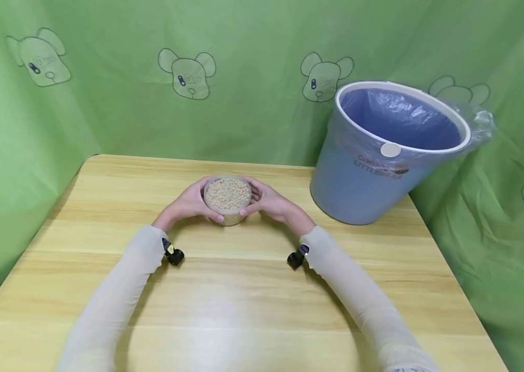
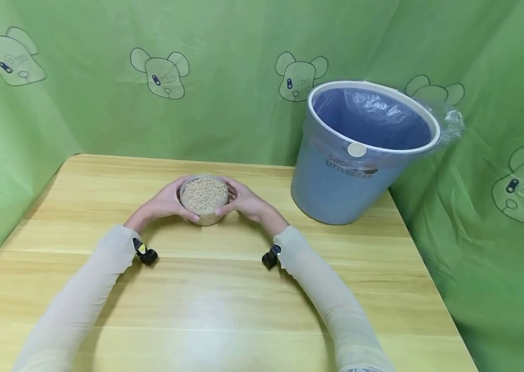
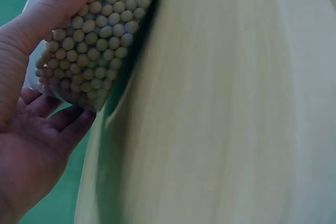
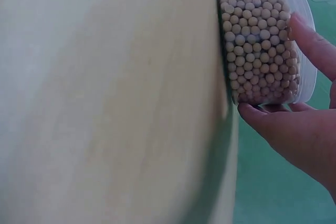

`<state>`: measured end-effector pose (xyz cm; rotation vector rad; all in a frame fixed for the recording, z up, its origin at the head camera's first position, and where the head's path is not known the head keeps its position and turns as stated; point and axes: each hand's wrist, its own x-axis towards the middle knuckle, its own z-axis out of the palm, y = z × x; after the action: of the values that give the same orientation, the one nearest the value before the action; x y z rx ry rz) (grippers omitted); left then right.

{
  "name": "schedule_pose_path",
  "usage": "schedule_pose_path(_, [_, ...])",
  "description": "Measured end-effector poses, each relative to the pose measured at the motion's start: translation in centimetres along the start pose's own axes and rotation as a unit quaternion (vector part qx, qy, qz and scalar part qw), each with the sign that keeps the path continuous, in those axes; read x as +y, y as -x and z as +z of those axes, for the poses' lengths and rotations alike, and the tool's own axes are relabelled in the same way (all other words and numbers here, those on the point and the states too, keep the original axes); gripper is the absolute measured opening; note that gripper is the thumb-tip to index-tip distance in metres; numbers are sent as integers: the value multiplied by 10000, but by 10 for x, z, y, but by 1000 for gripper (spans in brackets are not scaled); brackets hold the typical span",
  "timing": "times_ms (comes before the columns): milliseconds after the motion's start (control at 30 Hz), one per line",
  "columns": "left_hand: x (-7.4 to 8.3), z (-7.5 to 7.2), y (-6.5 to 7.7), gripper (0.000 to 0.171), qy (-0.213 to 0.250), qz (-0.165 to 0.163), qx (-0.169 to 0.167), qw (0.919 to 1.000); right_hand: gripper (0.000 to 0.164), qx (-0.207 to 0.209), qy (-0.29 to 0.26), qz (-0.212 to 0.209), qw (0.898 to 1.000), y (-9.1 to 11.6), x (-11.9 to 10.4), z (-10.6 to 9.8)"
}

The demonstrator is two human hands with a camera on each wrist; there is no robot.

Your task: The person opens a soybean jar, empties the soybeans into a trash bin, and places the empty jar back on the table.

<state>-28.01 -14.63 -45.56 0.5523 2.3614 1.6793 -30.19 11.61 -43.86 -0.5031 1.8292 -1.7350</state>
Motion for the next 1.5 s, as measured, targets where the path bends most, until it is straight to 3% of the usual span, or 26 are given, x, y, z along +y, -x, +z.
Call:
schedule_pose_path(267, [31,5,-4,115,664,591,512,9947,103,70,-247,-469,9986,16,-41,-8])
schedule_pose_path(433, [60,13,-7,114,1378,1173,550,9820,102,24,-355,-944,9949,36,-69,-12])
schedule_pose_path(567, [79,18,-7,113,1653,1479,570,9734,100,-94,-427,-1377,9895,48,-84,-11])
schedule_pose_path(733, [97,21,-5,112,1500,1636,722,9724,95,-234,-431,-1686,9845,55,-95,-13])
schedule_pose_path(900, [109,23,-3,109,1223,1817,1132,9691,96,-292,-121,-1838,9825,60,-105,-13])
schedule_pose_path(1033, [116,28,-5,113,858,2031,1582,9625,110,139,536,-1933,9796,65,-119,-4])
schedule_pose_path(1133, [117,31,-8,116,536,2136,1986,9550,120,877,1492,-1904,9663,65,-128,9])
schedule_pose_path(1300, [114,40,-11,118,-59,2099,2659,9409,129,1805,3158,-1693,9160,58,-133,25])
schedule_pose_path(1400, [113,45,-12,120,-327,1992,2880,9361,132,1996,3680,-1609,8938,53,-133,31])
schedule_pose_path(1500, [113,49,-14,121,-377,1877,2883,9382,133,2179,3875,-1522,8827,49,-132,35])
